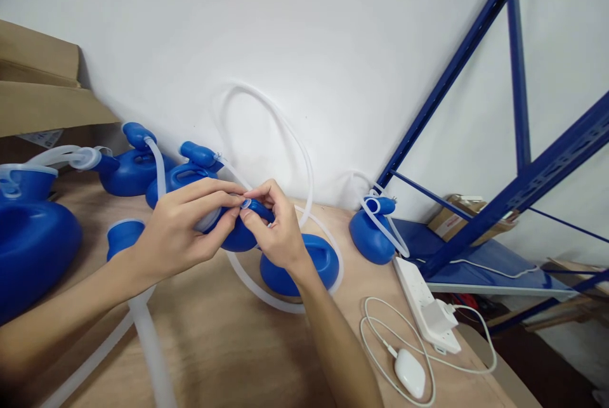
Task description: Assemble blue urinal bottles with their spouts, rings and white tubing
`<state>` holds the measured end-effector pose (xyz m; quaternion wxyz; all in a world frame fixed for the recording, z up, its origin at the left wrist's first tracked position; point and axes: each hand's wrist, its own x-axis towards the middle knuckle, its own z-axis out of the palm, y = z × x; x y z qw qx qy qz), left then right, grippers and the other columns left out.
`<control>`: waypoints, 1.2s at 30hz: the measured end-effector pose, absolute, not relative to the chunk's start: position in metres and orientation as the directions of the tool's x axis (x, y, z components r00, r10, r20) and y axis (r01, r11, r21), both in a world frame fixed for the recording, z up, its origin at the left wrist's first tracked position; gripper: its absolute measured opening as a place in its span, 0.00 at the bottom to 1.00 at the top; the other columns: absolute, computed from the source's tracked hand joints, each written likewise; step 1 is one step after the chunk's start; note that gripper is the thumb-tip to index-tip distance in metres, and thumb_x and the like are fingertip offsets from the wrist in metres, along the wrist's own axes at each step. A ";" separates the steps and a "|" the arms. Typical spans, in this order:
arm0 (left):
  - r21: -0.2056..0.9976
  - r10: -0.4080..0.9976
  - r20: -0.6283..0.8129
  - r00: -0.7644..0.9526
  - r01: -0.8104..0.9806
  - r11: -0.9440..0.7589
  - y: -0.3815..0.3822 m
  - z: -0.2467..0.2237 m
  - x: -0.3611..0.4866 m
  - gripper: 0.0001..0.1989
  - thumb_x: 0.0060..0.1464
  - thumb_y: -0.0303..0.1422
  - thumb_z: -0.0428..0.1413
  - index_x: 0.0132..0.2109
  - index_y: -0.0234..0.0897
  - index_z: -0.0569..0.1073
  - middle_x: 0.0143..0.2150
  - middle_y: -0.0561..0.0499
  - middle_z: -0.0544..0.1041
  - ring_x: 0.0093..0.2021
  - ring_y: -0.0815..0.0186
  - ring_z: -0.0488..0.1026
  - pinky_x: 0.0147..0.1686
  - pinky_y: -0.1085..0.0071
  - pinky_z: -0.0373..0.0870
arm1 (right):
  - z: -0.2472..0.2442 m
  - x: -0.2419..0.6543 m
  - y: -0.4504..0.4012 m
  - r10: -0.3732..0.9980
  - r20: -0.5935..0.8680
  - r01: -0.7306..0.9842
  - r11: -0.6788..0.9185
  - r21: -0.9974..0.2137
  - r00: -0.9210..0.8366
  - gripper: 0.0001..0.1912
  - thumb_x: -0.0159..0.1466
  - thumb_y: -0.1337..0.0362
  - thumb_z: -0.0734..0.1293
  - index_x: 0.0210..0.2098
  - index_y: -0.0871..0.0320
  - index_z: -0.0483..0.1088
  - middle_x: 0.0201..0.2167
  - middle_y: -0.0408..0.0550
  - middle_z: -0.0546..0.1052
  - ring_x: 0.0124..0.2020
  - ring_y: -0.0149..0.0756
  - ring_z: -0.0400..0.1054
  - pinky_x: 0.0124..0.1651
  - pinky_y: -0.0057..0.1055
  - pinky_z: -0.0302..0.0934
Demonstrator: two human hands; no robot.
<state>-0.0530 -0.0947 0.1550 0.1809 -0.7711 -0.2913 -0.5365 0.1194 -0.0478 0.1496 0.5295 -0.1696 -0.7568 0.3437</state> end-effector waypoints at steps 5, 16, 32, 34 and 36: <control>-0.048 0.186 0.939 0.291 0.645 -0.763 -0.094 0.154 -0.055 0.07 0.63 0.21 0.56 0.45 0.33 0.78 0.48 0.41 0.85 0.44 0.58 0.83 0.44 0.63 0.80 | 0.148 0.123 -0.043 0.606 0.674 -0.182 0.672 -0.718 -0.423 0.10 0.62 0.62 0.71 0.41 0.54 0.69 0.35 0.42 0.75 0.35 0.33 0.70 0.39 0.30 0.64; -0.086 0.145 0.940 0.308 0.627 -0.774 -0.096 0.156 -0.056 0.07 0.63 0.21 0.57 0.45 0.31 0.78 0.47 0.39 0.85 0.43 0.58 0.83 0.43 0.64 0.80 | 0.154 0.120 -0.049 0.619 0.692 -0.138 0.700 -0.700 -0.373 0.06 0.61 0.65 0.68 0.38 0.54 0.69 0.31 0.40 0.72 0.31 0.32 0.67 0.36 0.30 0.63; 0.610 0.735 0.678 0.015 0.545 -0.574 -0.107 0.171 -0.060 0.14 0.60 0.40 0.62 0.50 0.40 0.79 0.43 0.49 0.87 0.43 0.56 0.84 0.40 0.65 0.79 | 0.154 0.119 -0.052 0.595 0.690 0.009 0.760 -0.650 -0.412 0.06 0.65 0.64 0.66 0.42 0.54 0.69 0.33 0.42 0.76 0.34 0.32 0.71 0.36 0.29 0.65; 0.583 0.712 0.701 0.032 0.550 -0.598 -0.104 0.169 -0.061 0.12 0.60 0.40 0.61 0.47 0.41 0.82 0.42 0.49 0.87 0.42 0.56 0.84 0.40 0.65 0.79 | 0.154 0.118 -0.053 0.585 0.702 0.053 0.782 -0.621 -0.407 0.07 0.64 0.65 0.66 0.42 0.53 0.67 0.31 0.39 0.73 0.30 0.30 0.67 0.32 0.28 0.62; 0.547 0.672 0.739 0.041 0.546 -0.635 -0.102 0.167 -0.060 0.09 0.61 0.38 0.61 0.44 0.40 0.83 0.41 0.50 0.87 0.40 0.57 0.84 0.40 0.66 0.80 | 0.152 0.118 -0.054 0.561 0.729 0.080 0.810 -0.581 -0.392 0.08 0.63 0.65 0.66 0.42 0.52 0.63 0.30 0.37 0.70 0.26 0.28 0.63 0.30 0.27 0.60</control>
